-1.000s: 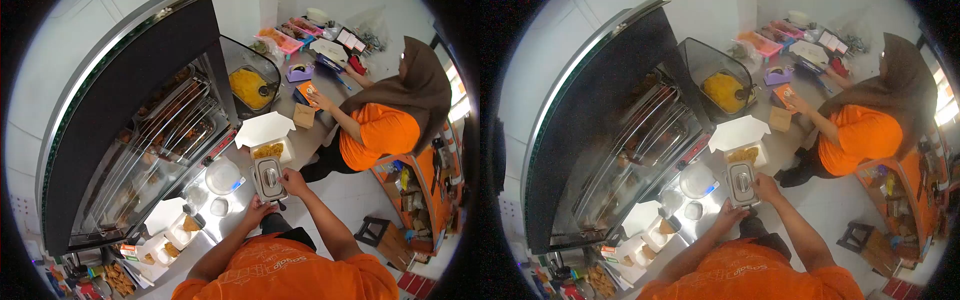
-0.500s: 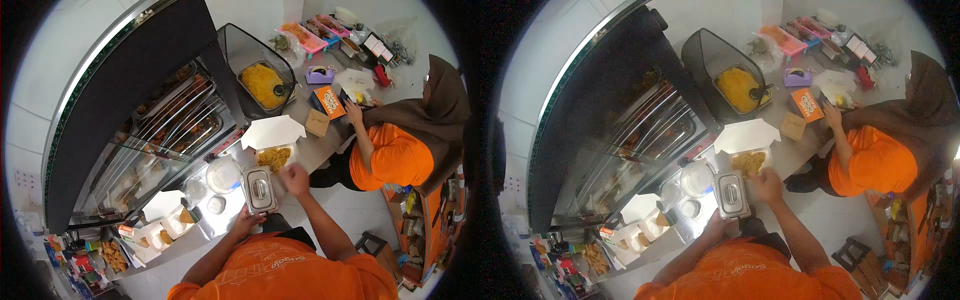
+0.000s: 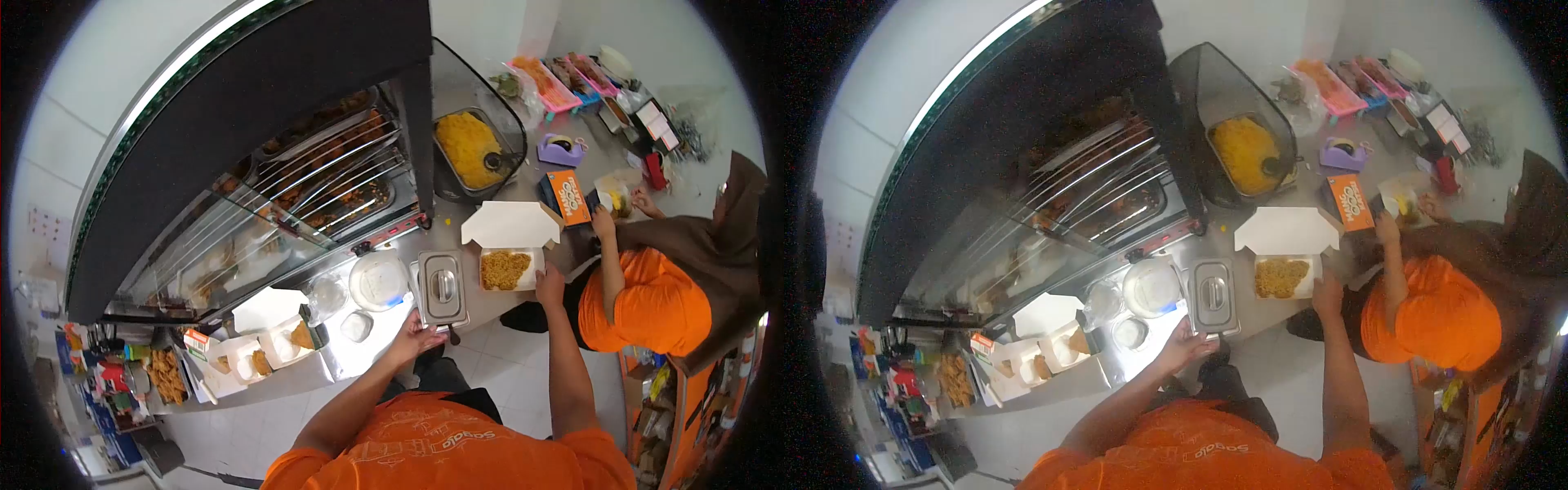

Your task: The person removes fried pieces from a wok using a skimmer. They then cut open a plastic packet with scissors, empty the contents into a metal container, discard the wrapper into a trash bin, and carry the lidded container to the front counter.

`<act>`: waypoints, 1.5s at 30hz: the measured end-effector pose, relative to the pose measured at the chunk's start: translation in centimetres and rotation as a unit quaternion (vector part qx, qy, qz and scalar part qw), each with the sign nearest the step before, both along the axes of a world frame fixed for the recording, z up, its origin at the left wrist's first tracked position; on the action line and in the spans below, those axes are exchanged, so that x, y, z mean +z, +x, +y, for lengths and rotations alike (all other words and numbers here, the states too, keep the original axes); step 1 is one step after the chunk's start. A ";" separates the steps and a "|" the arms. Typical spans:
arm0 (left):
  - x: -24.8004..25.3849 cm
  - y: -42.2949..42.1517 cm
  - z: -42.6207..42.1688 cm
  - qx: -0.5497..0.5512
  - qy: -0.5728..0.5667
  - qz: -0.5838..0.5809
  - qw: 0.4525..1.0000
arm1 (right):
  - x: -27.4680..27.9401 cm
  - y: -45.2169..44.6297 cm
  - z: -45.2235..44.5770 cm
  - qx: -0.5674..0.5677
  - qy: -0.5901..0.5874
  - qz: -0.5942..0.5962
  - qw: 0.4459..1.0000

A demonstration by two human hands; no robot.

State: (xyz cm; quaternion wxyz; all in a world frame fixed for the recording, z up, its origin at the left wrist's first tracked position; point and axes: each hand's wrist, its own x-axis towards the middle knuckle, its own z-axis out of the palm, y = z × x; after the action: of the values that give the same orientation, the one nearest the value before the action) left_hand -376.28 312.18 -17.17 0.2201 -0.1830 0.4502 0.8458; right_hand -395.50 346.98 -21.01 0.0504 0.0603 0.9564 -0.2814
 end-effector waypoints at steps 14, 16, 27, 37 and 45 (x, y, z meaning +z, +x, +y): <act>-0.2 1.8 -2.3 0.063 -0.047 0.036 0.996 | 3.5 11.1 -6.0 -0.060 0.065 0.144 0.986; 1.0 6.8 -4.2 0.019 -0.079 0.023 0.996 | 4.4 15.0 -7.9 -0.068 0.113 0.170 0.977; 9.2 62.9 -18.0 0.202 -0.442 -0.098 0.869 | -2.7 36.8 -16.5 0.356 0.072 -0.161 0.918; 48.5 87.9 -23.0 -0.174 -0.636 -0.280 0.698 | -4.2 52.9 -28.1 0.312 0.131 -0.723 0.603; 40.2 92.5 -41.4 0.038 -0.622 0.224 0.749 | -5.7 67.6 -53.1 0.609 0.366 -0.591 0.381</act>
State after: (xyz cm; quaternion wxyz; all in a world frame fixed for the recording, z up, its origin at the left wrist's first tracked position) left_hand -283.80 270.74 23.05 -0.0818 -0.1016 0.9058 0.4031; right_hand -327.94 293.85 -26.66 0.7340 -0.3744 0.4748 0.3093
